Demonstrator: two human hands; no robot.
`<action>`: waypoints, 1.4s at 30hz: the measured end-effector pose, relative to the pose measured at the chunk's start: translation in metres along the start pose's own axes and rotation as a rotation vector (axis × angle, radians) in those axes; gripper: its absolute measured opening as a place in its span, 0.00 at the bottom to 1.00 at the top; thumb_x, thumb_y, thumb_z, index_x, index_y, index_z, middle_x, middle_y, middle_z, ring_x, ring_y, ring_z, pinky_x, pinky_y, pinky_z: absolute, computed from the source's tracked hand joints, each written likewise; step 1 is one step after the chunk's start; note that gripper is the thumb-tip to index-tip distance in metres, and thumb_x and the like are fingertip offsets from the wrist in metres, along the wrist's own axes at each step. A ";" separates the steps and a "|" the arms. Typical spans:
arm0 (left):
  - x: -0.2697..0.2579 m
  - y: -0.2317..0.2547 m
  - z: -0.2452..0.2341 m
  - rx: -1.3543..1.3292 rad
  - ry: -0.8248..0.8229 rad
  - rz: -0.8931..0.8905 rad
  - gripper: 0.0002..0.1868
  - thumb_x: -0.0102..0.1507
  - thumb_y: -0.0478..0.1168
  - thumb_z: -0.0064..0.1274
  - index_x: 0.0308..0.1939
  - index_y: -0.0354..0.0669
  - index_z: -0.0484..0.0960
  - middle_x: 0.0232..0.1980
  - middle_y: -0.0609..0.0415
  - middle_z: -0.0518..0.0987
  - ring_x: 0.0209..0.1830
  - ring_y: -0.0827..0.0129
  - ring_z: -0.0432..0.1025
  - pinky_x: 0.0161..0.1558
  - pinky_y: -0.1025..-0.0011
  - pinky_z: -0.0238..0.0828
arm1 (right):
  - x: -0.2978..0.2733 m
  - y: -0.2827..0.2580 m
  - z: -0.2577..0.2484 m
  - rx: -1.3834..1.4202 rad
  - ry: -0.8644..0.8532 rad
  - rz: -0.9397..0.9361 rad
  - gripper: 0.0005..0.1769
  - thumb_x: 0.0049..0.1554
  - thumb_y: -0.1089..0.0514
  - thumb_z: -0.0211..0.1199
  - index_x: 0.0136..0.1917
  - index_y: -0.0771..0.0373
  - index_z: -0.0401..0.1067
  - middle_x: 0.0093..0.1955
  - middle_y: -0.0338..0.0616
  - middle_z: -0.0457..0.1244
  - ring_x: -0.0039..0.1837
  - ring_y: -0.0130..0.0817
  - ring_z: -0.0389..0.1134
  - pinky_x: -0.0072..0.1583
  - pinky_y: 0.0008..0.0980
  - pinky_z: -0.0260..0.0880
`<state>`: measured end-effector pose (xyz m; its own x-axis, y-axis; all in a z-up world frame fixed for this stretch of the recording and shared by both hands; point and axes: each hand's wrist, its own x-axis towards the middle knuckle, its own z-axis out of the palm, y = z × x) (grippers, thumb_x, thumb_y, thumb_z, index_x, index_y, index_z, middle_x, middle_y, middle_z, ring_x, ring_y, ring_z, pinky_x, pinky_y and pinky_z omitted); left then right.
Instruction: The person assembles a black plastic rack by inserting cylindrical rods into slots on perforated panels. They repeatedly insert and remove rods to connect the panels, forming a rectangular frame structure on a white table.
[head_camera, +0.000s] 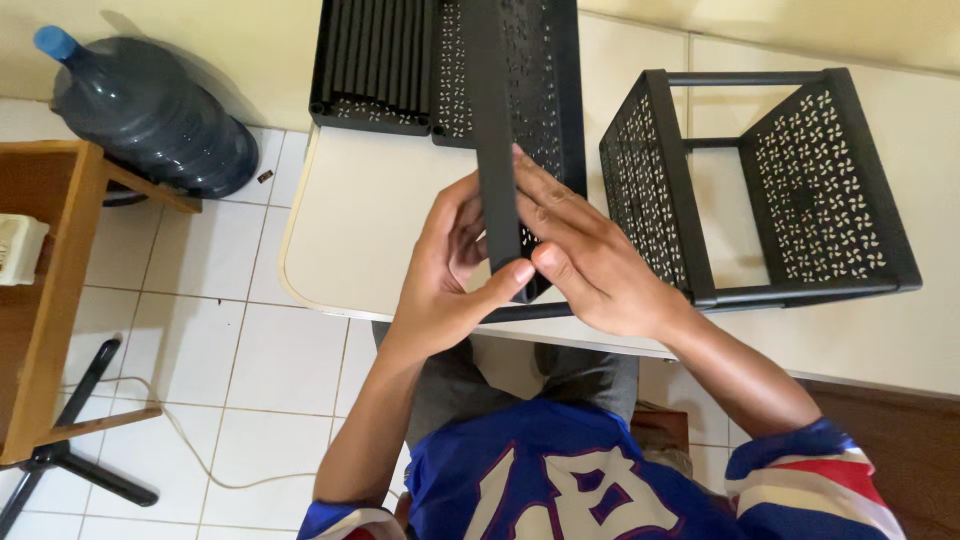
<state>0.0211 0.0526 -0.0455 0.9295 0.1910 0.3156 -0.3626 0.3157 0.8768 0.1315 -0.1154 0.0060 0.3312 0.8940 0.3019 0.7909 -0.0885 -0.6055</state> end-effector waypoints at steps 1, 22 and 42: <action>0.001 -0.004 -0.005 -0.018 0.039 -0.018 0.41 0.67 0.34 0.63 0.79 0.36 0.57 0.75 0.44 0.67 0.76 0.63 0.65 0.72 0.67 0.67 | 0.004 0.002 -0.001 -0.045 -0.048 -0.015 0.36 0.72 0.42 0.41 0.82 0.71 0.52 0.86 0.61 0.42 0.88 0.56 0.43 0.83 0.50 0.47; 0.074 -0.063 -0.089 -0.194 0.319 -0.237 0.35 0.64 0.26 0.42 0.77 0.27 0.58 0.73 0.39 0.69 0.70 0.62 0.68 0.70 0.66 0.66 | 0.047 0.084 -0.002 -0.672 -0.198 -0.323 0.30 0.48 0.63 0.63 0.65 0.70 0.73 0.42 0.43 0.60 0.44 0.37 0.66 0.45 0.34 0.70; 0.144 -0.117 -0.145 -0.063 0.295 -0.359 0.30 0.72 0.30 0.38 0.79 0.39 0.55 0.75 0.44 0.68 0.71 0.65 0.67 0.70 0.68 0.66 | 0.114 0.172 0.010 -0.646 -0.450 -0.208 0.10 0.49 0.59 0.61 0.44 0.66 0.70 0.42 0.45 0.63 0.41 0.36 0.67 0.38 0.32 0.70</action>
<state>0.1878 0.1776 -0.1553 0.9411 0.3127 -0.1284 -0.0334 0.4639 0.8852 0.3004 -0.0237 -0.0716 0.0148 0.9988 -0.0465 0.9998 -0.0140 0.0163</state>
